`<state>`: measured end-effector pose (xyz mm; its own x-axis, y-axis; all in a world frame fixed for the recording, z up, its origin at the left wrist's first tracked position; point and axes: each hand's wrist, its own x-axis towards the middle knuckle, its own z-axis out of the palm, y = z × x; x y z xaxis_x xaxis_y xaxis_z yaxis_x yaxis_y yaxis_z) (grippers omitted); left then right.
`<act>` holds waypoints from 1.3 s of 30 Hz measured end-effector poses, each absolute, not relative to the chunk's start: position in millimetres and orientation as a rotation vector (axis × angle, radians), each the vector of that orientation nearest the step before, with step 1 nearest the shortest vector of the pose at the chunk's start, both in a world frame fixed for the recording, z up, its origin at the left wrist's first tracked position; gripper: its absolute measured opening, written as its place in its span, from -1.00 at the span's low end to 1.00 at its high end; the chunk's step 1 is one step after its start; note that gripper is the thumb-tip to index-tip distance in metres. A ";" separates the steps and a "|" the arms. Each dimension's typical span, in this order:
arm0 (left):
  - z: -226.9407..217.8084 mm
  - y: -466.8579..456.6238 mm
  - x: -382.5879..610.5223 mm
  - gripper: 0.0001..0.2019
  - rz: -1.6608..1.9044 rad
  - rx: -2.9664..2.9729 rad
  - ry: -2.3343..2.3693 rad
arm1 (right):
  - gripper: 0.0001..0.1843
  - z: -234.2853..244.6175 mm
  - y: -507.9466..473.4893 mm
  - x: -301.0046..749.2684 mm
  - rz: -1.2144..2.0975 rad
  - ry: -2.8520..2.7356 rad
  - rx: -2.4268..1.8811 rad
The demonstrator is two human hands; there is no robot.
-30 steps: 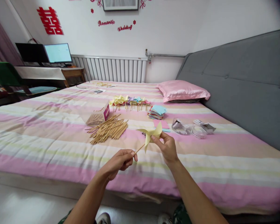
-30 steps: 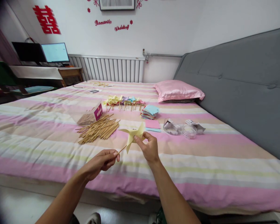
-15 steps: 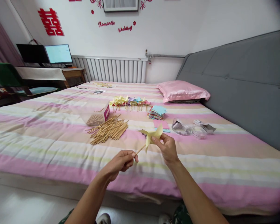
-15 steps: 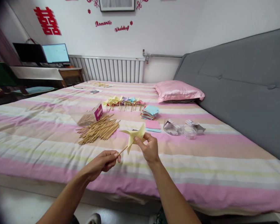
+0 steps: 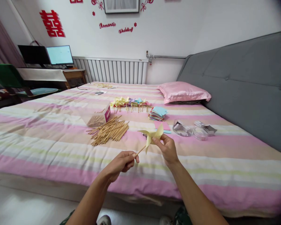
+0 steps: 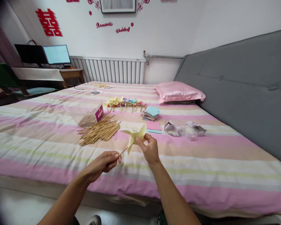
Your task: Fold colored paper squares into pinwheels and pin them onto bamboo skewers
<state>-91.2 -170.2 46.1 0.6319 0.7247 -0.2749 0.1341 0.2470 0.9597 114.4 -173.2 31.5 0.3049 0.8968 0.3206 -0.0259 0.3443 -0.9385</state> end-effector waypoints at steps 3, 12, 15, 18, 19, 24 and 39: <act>46.7 -169.8 -92.1 -0.72 0.513 1.264 0.831 | -0.68 33.3 -173.3 115.7 0.727 -1.078 -1.023; 40.4 -159.2 -93.6 -0.78 0.850 1.016 0.803 | -0.57 28.1 -166.9 113.5 0.689 -0.760 -1.010; 37.8 -157.4 -92.5 -0.77 0.929 0.964 0.783 | -0.63 25.7 -166.9 106.5 0.731 -0.739 -1.062; 36.8 -157.6 -91.5 -0.76 0.979 0.976 0.778 | -0.71 24.9 -169.3 99.7 0.760 -0.819 -1.076; 36.8 -157.8 -91.0 -0.76 0.990 0.984 0.776 | -0.73 24.8 -170.3 97.6 0.774 -0.858 -1.080; 36.2 -157.3 -88.1 -0.73 1.064 0.982 0.802 | -0.78 24.3 -177.1 85.3 0.965 -1.129 -1.100; 31.0 -158.8 -76.8 -0.70 1.174 0.818 0.874 | -0.67 15.0 -191.9 39.0 1.378 -1.279 -1.002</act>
